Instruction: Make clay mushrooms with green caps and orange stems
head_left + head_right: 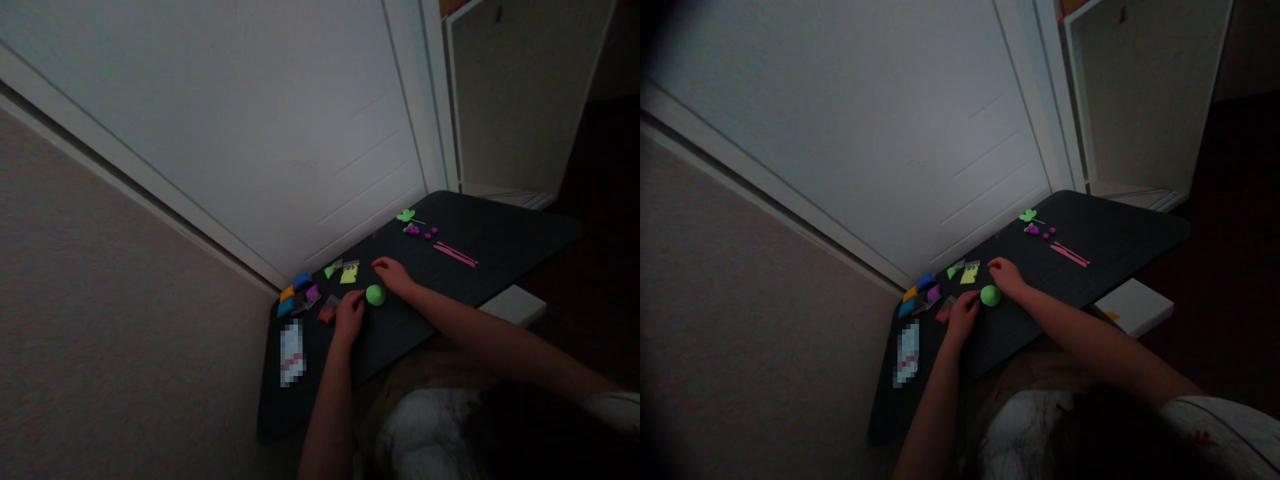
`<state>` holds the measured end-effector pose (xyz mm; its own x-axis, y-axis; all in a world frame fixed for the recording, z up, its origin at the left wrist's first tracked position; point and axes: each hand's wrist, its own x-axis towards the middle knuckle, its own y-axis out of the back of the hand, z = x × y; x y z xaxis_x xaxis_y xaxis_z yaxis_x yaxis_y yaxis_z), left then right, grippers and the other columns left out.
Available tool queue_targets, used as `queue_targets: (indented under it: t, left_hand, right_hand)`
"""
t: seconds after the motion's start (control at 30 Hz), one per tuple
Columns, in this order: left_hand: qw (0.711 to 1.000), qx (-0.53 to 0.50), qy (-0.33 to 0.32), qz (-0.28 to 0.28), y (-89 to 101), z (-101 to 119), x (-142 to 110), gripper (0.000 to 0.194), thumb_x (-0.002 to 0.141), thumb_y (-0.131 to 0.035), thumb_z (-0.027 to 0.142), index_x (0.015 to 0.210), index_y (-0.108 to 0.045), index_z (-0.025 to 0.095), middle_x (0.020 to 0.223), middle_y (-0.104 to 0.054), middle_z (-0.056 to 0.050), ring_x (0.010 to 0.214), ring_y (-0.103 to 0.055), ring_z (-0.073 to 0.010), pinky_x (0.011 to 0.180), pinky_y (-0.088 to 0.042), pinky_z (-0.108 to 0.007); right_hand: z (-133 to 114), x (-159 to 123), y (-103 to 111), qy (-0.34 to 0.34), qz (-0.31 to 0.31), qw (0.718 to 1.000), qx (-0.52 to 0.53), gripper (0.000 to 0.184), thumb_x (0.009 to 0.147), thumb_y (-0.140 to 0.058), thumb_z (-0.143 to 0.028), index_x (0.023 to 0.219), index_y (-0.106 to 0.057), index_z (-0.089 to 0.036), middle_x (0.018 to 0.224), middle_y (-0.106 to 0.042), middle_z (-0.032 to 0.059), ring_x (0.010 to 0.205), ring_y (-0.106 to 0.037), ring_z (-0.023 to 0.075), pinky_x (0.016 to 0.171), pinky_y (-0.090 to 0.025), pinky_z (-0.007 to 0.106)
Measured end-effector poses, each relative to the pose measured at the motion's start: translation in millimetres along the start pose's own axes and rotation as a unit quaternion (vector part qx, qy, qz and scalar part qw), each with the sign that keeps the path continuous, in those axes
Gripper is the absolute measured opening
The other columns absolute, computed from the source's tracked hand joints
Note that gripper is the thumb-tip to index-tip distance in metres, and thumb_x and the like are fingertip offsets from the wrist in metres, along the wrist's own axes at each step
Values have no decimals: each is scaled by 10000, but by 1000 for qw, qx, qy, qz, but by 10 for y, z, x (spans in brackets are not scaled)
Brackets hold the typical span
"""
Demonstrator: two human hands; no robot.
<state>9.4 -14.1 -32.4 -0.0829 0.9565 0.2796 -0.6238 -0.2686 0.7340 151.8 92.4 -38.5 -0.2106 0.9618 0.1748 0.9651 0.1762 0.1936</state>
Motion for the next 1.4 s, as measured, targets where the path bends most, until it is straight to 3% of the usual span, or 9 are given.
queue_targets:
  t: [0.23,0.37,0.5,0.77,0.93,1.13,1.4]
  left_hand:
    - [999,-7,-12,-45,-41,12,60,389,732,-547,165,1116,-554,222,1117,-585,-49,1036,-508,-176,923,-373,-351]
    - [999,-10,-5,-48,-51,50,132,290,694,-584,149,972,-635,214,1024,-623,-38,971,-531,-179,903,-380,-347]
    - [999,-20,24,-28,-51,46,143,225,713,-583,231,928,-643,200,968,-640,-40,926,-557,-175,854,-407,-325]
    - [994,-6,100,51,-102,21,102,314,743,-518,412,887,-643,161,875,-656,-72,818,-590,-193,738,-435,-321]
    - [993,31,86,68,-153,62,68,256,726,-545,377,821,-657,167,839,-647,-72,814,-567,-201,765,-406,-348]
    - [996,47,53,46,-107,61,5,226,698,-586,316,853,-653,167,886,-640,-67,851,-563,-191,802,-409,-342]
    - [995,45,60,64,-78,55,-44,188,741,-510,205,854,-656,177,880,-638,-59,877,-558,-188,830,-404,-353]
  right_hand:
    - [6,-3,25,-6,3,1000,20,186,716,-459,-172,833,-603,-167,868,-623,34,820,-558,139,765,-412,269]
    - [6,4,29,-12,9,999,29,183,708,-464,-169,820,-608,-171,853,-624,29,807,-558,139,761,-413,273]
    - [-10,1,29,-18,17,999,43,185,705,-459,-160,814,-607,-175,854,-626,22,814,-558,132,779,-410,270]
    - [-60,-11,45,-35,14,997,63,188,702,-455,-167,815,-604,-170,819,-624,19,785,-564,132,738,-422,257]
    - [-32,12,45,-38,13,998,58,188,702,-462,-181,821,-608,-166,831,-627,24,781,-563,132,740,-420,260]
    - [-11,14,64,-25,7,999,36,208,710,-457,-193,844,-613,-159,877,-629,37,825,-559,136,781,-406,270]
    - [12,5,86,6,-22,999,-23,224,744,-440,-205,890,-603,-160,884,-621,41,814,-555,140,751,-412,271]
